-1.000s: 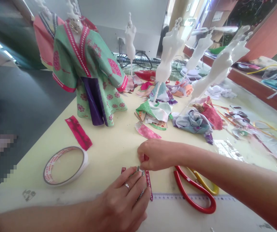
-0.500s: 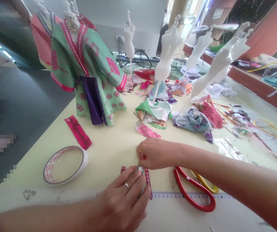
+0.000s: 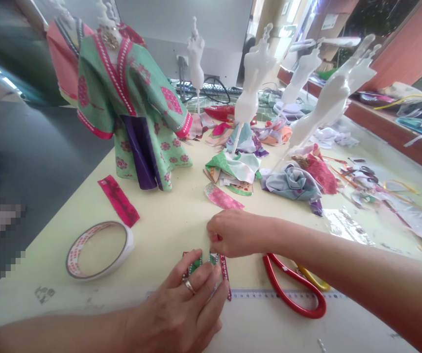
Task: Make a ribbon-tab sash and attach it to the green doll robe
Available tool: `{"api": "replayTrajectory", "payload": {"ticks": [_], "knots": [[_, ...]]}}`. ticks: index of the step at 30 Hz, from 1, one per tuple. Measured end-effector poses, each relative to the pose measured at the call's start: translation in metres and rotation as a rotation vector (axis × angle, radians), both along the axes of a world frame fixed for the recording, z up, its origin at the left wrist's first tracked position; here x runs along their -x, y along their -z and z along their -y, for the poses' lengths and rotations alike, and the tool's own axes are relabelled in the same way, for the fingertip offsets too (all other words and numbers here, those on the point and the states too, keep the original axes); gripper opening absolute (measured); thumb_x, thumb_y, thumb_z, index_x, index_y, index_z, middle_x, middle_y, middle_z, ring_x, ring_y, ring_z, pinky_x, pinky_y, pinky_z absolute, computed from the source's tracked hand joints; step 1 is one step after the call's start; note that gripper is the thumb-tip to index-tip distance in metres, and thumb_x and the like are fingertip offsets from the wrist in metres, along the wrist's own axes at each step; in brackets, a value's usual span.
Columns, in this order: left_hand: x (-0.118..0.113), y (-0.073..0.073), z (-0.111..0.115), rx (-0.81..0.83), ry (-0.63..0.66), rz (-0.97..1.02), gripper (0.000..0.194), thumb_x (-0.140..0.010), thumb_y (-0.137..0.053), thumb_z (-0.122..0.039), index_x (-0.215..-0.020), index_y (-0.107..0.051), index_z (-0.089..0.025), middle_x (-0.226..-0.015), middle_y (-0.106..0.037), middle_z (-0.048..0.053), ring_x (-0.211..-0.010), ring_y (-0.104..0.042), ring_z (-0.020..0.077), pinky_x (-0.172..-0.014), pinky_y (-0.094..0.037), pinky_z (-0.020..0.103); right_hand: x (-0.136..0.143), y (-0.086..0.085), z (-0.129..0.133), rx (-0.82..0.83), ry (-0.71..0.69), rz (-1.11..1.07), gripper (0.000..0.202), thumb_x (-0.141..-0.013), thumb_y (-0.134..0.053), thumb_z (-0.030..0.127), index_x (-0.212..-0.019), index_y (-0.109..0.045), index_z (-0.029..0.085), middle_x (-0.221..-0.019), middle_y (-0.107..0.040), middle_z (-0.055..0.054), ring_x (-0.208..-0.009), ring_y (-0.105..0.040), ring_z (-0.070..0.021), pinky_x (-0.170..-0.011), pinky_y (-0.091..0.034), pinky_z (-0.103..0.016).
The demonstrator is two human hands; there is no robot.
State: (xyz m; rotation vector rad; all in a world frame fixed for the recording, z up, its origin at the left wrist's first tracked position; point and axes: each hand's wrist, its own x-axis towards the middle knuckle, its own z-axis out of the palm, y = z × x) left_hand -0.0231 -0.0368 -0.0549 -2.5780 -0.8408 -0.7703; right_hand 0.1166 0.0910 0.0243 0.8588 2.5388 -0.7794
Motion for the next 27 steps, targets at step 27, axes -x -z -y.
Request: {"api": "replayTrajectory", "payload": {"ticks": [27], "knots": [[0.006,-0.016,0.000,0.113,0.033,-0.074,0.034,-0.085,-0.049,-0.022,-0.114,-0.057,-0.007,-0.096,-0.065,0.014,-0.085,-0.060,0.0242,-0.095,-0.036,0.051,-0.002,-0.002,0.001,0.041,0.037,-0.062,0.010,-0.077,-0.050,0.021,-0.071,-0.057,0.018,-0.075,-0.061,-0.001,-0.065,-0.050,-0.0119,-0.057,-0.035,-0.023]]}}
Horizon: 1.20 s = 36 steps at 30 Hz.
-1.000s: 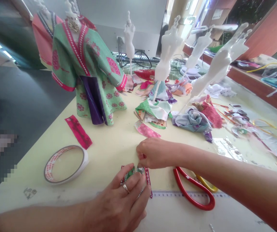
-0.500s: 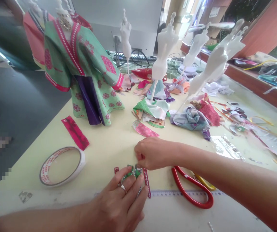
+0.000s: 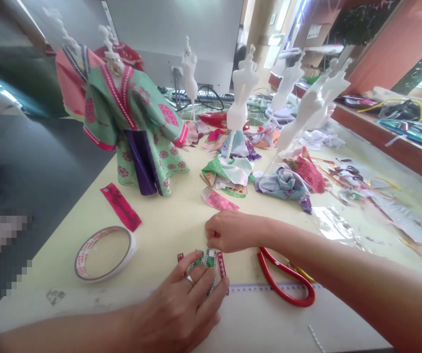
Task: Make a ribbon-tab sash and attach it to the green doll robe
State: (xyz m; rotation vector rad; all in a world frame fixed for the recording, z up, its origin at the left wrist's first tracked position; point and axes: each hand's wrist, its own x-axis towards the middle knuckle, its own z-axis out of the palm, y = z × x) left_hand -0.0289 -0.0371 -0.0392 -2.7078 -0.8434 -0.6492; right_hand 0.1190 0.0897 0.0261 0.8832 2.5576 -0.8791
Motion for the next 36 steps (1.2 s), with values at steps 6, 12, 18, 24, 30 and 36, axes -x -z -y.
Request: {"api": "replayTrajectory", "payload": {"ticks": [6,12,18,24,30,36], "knots": [[0.000,-0.007,0.001,-0.013,-0.033,0.012,0.033,-0.088,-0.046,-0.026,-0.112,-0.058,-0.006,-0.091,-0.065,0.012,-0.084,-0.059,0.0244,-0.094,-0.035,0.050,-0.003,0.004,0.001,-0.034,-0.001,-0.073,0.011,-0.077,-0.049,0.017,-0.069,-0.056,0.017,-0.070,-0.060,0.001,-0.061,-0.049,-0.0097,-0.056,-0.036,-0.021],[-0.001,-0.009,0.005,0.000,-0.039,0.071,0.033,-0.087,-0.047,-0.027,-0.111,-0.058,-0.007,-0.097,-0.065,0.014,-0.083,-0.058,0.0232,-0.091,-0.039,0.047,-0.012,-0.005,0.022,-0.242,0.079,-0.128,0.016,-0.085,-0.043,0.019,-0.083,-0.059,0.017,-0.084,-0.064,-0.005,-0.073,-0.054,-0.0162,-0.063,-0.037,-0.028],[0.016,-0.023,-0.017,0.045,-0.071,0.427,0.023,-0.081,-0.056,-0.019,-0.103,-0.060,-0.012,-0.088,-0.068,0.006,-0.079,-0.058,0.0184,-0.093,-0.037,0.046,-0.032,-0.002,0.081,-0.488,0.218,-0.242,0.020,-0.092,-0.037,0.020,-0.092,-0.057,0.019,-0.084,-0.059,-0.006,-0.076,-0.054,-0.0186,-0.067,-0.040,-0.032],[0.040,-0.049,-0.017,0.130,-0.247,0.517,0.009,-0.082,-0.055,-0.015,-0.089,-0.061,-0.015,-0.083,-0.067,0.004,-0.080,-0.059,0.0178,-0.093,-0.036,0.044,-0.036,0.030,0.126,-0.544,0.142,-0.393,0.020,-0.089,-0.038,0.009,-0.093,-0.055,0.017,-0.096,-0.059,-0.009,-0.084,-0.053,-0.0206,-0.071,-0.046,-0.035],[0.039,-0.023,0.030,0.248,-0.236,0.233,0.025,-0.086,-0.054,-0.025,-0.106,-0.060,-0.013,-0.107,-0.065,0.007,-0.099,-0.054,0.0243,-0.104,-0.024,0.051,-0.031,0.049,0.130,-0.700,0.044,-0.424,0.026,-0.086,-0.043,0.005,-0.106,-0.056,0.013,-0.110,-0.060,-0.012,-0.102,-0.051,-0.0256,-0.090,-0.045,-0.045],[0.035,-0.002,0.037,0.276,-0.230,0.082,0.035,-0.089,-0.049,-0.033,-0.115,-0.057,-0.011,-0.119,-0.060,0.009,-0.112,-0.048,0.0287,-0.107,-0.019,0.053,-0.033,0.059,0.129,-0.768,0.031,-0.501,0.023,-0.085,-0.049,0.009,-0.105,-0.059,0.013,-0.112,-0.063,-0.010,-0.110,-0.050,-0.0270,-0.098,-0.040,-0.051]]}}
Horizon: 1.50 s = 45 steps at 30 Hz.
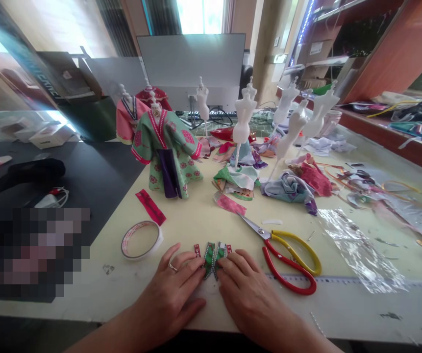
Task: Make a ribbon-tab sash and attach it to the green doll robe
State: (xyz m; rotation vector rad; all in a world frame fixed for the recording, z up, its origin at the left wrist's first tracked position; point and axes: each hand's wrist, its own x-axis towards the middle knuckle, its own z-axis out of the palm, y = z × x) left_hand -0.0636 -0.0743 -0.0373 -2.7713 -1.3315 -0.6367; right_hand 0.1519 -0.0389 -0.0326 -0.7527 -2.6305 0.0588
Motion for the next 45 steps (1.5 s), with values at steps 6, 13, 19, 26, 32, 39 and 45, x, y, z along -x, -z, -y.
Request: {"api": "replayTrajectory", "payload": {"ticks": [6,13,19,26,32,39,45], "knots": [[-0.007,0.002,0.003,-0.039,-0.029,0.048,0.033,-0.087,-0.052,-0.033,-0.111,-0.059,-0.012,-0.113,-0.062,0.008,-0.105,-0.050,0.0259,-0.108,-0.020,0.051,-0.004,0.000,0.002,0.000,-0.017,-0.031,0.019,-0.085,-0.048,0.010,-0.098,-0.061,0.014,-0.110,-0.064,-0.010,-0.110,-0.051,-0.0255,-0.099,-0.040,-0.050],[-0.015,0.002,0.005,-0.055,-0.045,0.046,0.034,-0.086,-0.052,-0.031,-0.113,-0.059,-0.012,-0.106,-0.062,0.009,-0.099,-0.051,0.0250,-0.107,-0.023,0.051,-0.003,-0.002,0.001,0.049,-0.006,-0.073,0.017,-0.083,-0.049,0.007,-0.093,-0.060,0.015,-0.109,-0.064,-0.009,-0.105,-0.053,-0.0259,-0.098,-0.040,-0.049],[-0.013,-0.003,0.005,-0.054,-0.038,0.010,0.033,-0.087,-0.051,-0.030,-0.113,-0.058,-0.012,-0.113,-0.061,0.010,-0.105,-0.049,0.0275,-0.105,-0.023,0.053,-0.004,-0.002,0.000,0.065,-0.004,-0.089,0.017,-0.083,-0.049,0.007,-0.092,-0.060,0.015,-0.108,-0.063,-0.009,-0.106,-0.052,-0.0254,-0.099,-0.038,-0.049],[-0.014,-0.002,0.005,-0.035,-0.054,0.017,0.034,-0.087,-0.051,-0.031,-0.114,-0.058,-0.011,-0.113,-0.062,0.009,-0.107,-0.049,0.0272,-0.107,-0.019,0.054,-0.004,-0.005,0.001,0.052,-0.002,-0.105,0.014,-0.084,-0.049,0.009,-0.088,-0.060,0.016,-0.106,-0.064,-0.008,-0.103,-0.054,-0.0253,-0.098,-0.038,-0.049],[-0.011,-0.007,0.006,-0.075,-0.057,0.035,0.035,-0.085,-0.054,-0.030,-0.114,-0.058,-0.010,-0.112,-0.062,0.012,-0.105,-0.051,0.0270,-0.104,-0.025,0.053,-0.006,-0.004,0.001,0.009,0.011,-0.116,0.020,-0.083,-0.046,0.007,-0.095,-0.060,0.016,-0.108,-0.064,-0.010,-0.106,-0.053,-0.0253,-0.097,-0.041,-0.048],[-0.003,-0.009,0.008,-0.035,-0.114,0.062,0.030,-0.085,-0.054,-0.030,-0.108,-0.061,-0.012,-0.109,-0.064,0.011,-0.101,-0.052,0.0261,-0.103,-0.027,0.052,-0.010,0.004,0.001,0.014,0.062,-0.153,0.019,-0.084,-0.047,0.008,-0.095,-0.060,0.017,-0.106,-0.065,-0.010,-0.101,-0.056,-0.0228,-0.096,-0.042,-0.049],[0.003,-0.011,0.005,-0.002,-0.112,0.078,0.022,-0.087,-0.053,-0.027,-0.102,-0.062,-0.015,-0.108,-0.065,0.008,-0.103,-0.053,0.0252,-0.104,-0.024,0.053,-0.011,0.006,0.000,0.035,0.069,-0.148,0.019,-0.084,-0.049,0.008,-0.097,-0.060,0.017,-0.108,-0.064,-0.010,-0.102,-0.056,-0.0233,-0.097,-0.041,-0.050]]}}
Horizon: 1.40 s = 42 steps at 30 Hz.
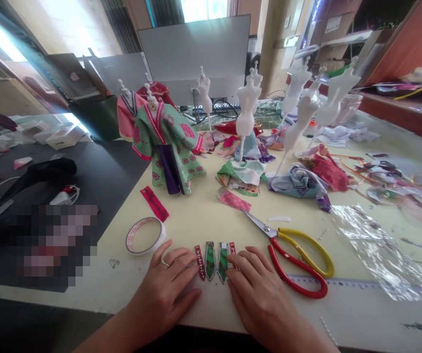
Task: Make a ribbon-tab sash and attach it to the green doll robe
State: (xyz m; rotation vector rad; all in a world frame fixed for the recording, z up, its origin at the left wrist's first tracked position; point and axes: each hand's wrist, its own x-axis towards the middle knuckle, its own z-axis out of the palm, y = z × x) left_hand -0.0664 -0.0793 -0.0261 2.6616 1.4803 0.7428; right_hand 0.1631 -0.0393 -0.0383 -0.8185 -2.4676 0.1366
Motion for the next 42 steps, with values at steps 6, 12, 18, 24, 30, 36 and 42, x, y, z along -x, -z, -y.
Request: {"api": "replayTrajectory", "payload": {"ticks": [6,12,18,24,30,36,42], "knots": [[0.002,0.002,-0.001,-0.017,0.008,-0.006,0.026,-0.086,-0.054,-0.028,-0.108,-0.061,-0.016,-0.114,-0.063,0.011,-0.105,-0.052,0.0259,-0.102,-0.027,0.054,-0.003,0.000,0.000,-0.018,0.051,-0.091,0.019,-0.084,-0.049,0.009,-0.098,-0.059,0.017,-0.106,-0.063,-0.010,-0.099,-0.057,-0.0230,-0.096,-0.042,-0.050],[0.003,0.004,-0.002,0.017,0.024,-0.010,0.022,-0.085,-0.054,-0.028,-0.103,-0.062,-0.019,-0.114,-0.062,0.010,-0.108,-0.051,0.0259,-0.103,-0.027,0.056,-0.015,-0.003,-0.001,-0.022,0.084,-0.084,0.019,-0.083,-0.053,0.010,-0.099,-0.058,0.017,-0.103,-0.064,-0.009,-0.097,-0.057,-0.0224,-0.094,-0.042,-0.047],[0.007,0.008,-0.003,0.027,0.030,0.013,0.021,-0.086,-0.053,-0.026,-0.103,-0.062,-0.019,-0.115,-0.062,0.008,-0.112,-0.050,0.0252,-0.105,-0.024,0.055,-0.018,-0.003,-0.001,-0.022,0.098,-0.057,0.018,-0.083,-0.052,0.012,-0.098,-0.059,0.018,-0.103,-0.065,-0.008,-0.097,-0.059,-0.0220,-0.093,-0.045,-0.045],[0.005,-0.001,-0.004,-0.016,0.041,-0.001,0.021,-0.085,-0.054,-0.024,-0.103,-0.061,-0.016,-0.111,-0.065,0.010,-0.110,-0.054,0.0252,-0.103,-0.030,0.052,-0.019,0.001,-0.001,-0.037,0.043,-0.029,0.019,-0.084,-0.052,0.011,-0.100,-0.059,0.016,-0.107,-0.065,-0.010,-0.101,-0.058,-0.0228,-0.098,-0.041,-0.048],[0.030,-0.014,-0.006,-0.176,-0.127,0.060,0.015,-0.084,-0.055,-0.021,-0.096,-0.061,-0.016,-0.095,-0.068,0.007,-0.091,-0.060,0.0204,-0.096,-0.040,0.045,-0.025,0.004,-0.006,-0.122,0.034,0.008,0.021,-0.086,-0.050,0.024,-0.102,-0.062,0.019,-0.105,-0.067,-0.007,-0.099,-0.061,-0.0240,-0.095,-0.044,-0.042],[0.066,-0.013,-0.007,-0.133,-0.443,-0.014,0.011,-0.082,-0.057,-0.023,-0.090,-0.061,-0.016,-0.088,-0.065,0.007,-0.088,-0.058,0.0234,-0.084,-0.045,0.043,-0.025,0.010,-0.012,-0.179,-0.013,-0.012,0.020,-0.085,-0.050,0.027,-0.099,-0.063,0.020,-0.101,-0.068,-0.007,-0.093,-0.062,-0.0224,-0.089,-0.045,-0.037],[0.065,-0.007,-0.012,-0.014,-0.481,0.083,0.011,-0.083,-0.050,-0.018,-0.075,-0.057,-0.017,-0.079,-0.062,0.005,-0.078,-0.057,0.0201,-0.078,-0.045,0.039,-0.024,0.010,-0.013,-0.196,-0.007,-0.004,0.022,-0.086,-0.049,0.027,-0.101,-0.063,0.020,-0.101,-0.067,-0.006,-0.092,-0.062,-0.0222,-0.088,-0.044,-0.037]]}}
